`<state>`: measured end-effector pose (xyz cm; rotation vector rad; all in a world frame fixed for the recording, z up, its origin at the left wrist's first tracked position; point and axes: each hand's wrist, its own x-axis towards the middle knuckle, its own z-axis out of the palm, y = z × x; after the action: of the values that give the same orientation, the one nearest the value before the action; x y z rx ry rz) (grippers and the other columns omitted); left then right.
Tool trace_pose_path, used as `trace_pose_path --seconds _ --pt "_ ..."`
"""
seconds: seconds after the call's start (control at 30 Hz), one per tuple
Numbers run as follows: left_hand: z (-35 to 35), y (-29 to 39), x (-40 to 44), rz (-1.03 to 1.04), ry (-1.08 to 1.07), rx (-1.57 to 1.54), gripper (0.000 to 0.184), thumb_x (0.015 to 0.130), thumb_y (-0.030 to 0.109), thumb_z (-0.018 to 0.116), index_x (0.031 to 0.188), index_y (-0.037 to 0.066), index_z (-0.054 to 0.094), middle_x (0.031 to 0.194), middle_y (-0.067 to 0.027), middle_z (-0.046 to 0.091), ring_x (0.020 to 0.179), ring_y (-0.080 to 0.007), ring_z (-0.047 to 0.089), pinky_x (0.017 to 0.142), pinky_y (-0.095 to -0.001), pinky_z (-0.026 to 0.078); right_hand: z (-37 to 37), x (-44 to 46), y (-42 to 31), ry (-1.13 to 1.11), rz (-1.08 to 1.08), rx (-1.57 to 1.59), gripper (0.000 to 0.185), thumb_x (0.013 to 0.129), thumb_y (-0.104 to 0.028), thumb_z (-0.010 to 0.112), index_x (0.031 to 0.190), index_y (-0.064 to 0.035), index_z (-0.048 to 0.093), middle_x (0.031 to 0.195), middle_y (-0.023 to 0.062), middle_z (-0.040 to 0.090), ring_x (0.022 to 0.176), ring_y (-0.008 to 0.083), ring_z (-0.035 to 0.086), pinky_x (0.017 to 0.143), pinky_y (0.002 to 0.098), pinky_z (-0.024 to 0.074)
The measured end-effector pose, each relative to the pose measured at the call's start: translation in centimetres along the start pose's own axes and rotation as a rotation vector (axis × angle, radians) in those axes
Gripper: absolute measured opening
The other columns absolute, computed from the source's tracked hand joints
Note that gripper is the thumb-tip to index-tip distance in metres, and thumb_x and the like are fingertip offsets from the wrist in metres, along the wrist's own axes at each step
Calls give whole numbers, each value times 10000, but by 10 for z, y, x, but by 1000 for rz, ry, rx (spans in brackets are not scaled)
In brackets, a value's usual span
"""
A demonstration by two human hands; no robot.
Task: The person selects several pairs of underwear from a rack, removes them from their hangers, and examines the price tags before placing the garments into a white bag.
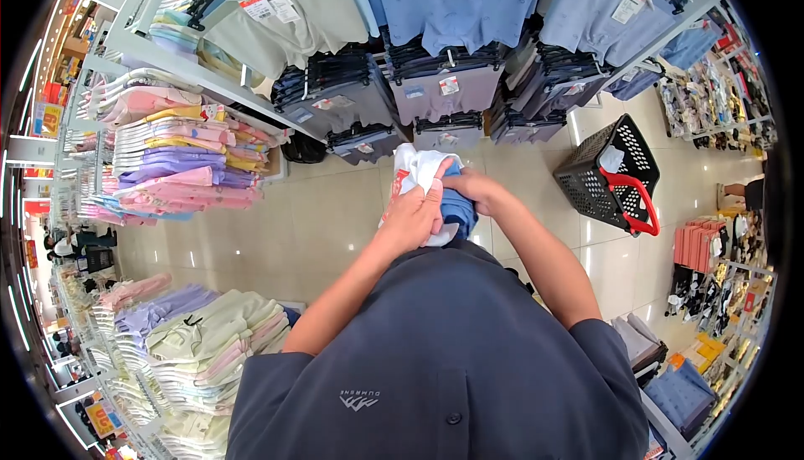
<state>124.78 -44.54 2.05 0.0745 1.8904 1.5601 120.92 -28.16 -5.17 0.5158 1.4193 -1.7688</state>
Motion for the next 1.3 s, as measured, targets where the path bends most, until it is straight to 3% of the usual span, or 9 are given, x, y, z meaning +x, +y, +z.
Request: trace_pose_path --seconds 0.2,0.3,0.4,0.63,0.73,0.8,0.97,1.23,1.3 --pt "-28 -15 -12 -19 32 -126 490 1009 412 249 1438 180 296 585 -5 467 378 -59 377 354 -208 341 30 8 24 -30 -104 -63 637 775 -293 712 1230 83 473 1142 194 581 1087 236 562 898 326 451" --pt "-53 -28 -18 -142 131 -220 495 1010 407 256 1410 128 335 613 -20 491 376 -59 375 332 -208 312 9 26 47 350 -157 -425 631 759 -357 711 1219 27 515 1059 144 615 952 184 581 801 298 476" --pt "-74 -26 -30 -102 181 -372 509 1008 418 262 1387 97 370 621 -32 507 373 -60 370 332 -201 294 -3 -12 12 39 -69 -287 496 768 -302 706 1119 23 576 915 93 646 802 123 568 668 257 463" --pt "-97 -43 -45 22 60 -500 571 995 464 270 1251 4 491 690 -67 578 469 -90 490 408 -212 381 44 -18 4 170 -456 -427 172 783 -88 677 937 -37 619 724 -46 563 631 29 465 544 204 357" --pt "-95 -70 -43 40 61 -439 631 962 546 312 978 3 633 896 -94 646 854 -167 606 747 -309 488 93 -13 11 206 -707 -640 209 744 -165 687 915 -75 609 715 56 600 626 127 513 590 285 424" --pt "-90 -90 -44 -51 139 -395 550 980 484 337 996 13 620 922 -66 613 842 -142 549 778 -280 447 137 -32 2 116 -779 -767 186 778 -167 668 874 -42 569 682 18 538 610 110 480 556 285 404" --pt "-110 -102 -69 26 218 -796 349 984 353 418 942 55 593 898 -31 584 831 -114 537 754 -279 440 189 -43 4 -68 -922 -1177 212 789 -179 634 913 -35 538 838 148 612 747 324 583 676 404 458" --pt "-149 -125 -109 173 216 -1044 185 929 201 544 959 20 573 857 -54 610 794 -149 581 721 -300 471 237 -41 4 -284 -1006 -1387 314 787 -203 640 1023 -22 540 857 144 632 799 341 622 724 429 493" --pt "-156 -129 -112 158 408 -1088 232 940 239 530 990 16 570 665 -34 569 597 -129 537 676 -293 463 239 -44 -31 -462 -704 -1126 272 792 -187 638 992 -12 578 827 133 636 746 299 630 700 381 499"
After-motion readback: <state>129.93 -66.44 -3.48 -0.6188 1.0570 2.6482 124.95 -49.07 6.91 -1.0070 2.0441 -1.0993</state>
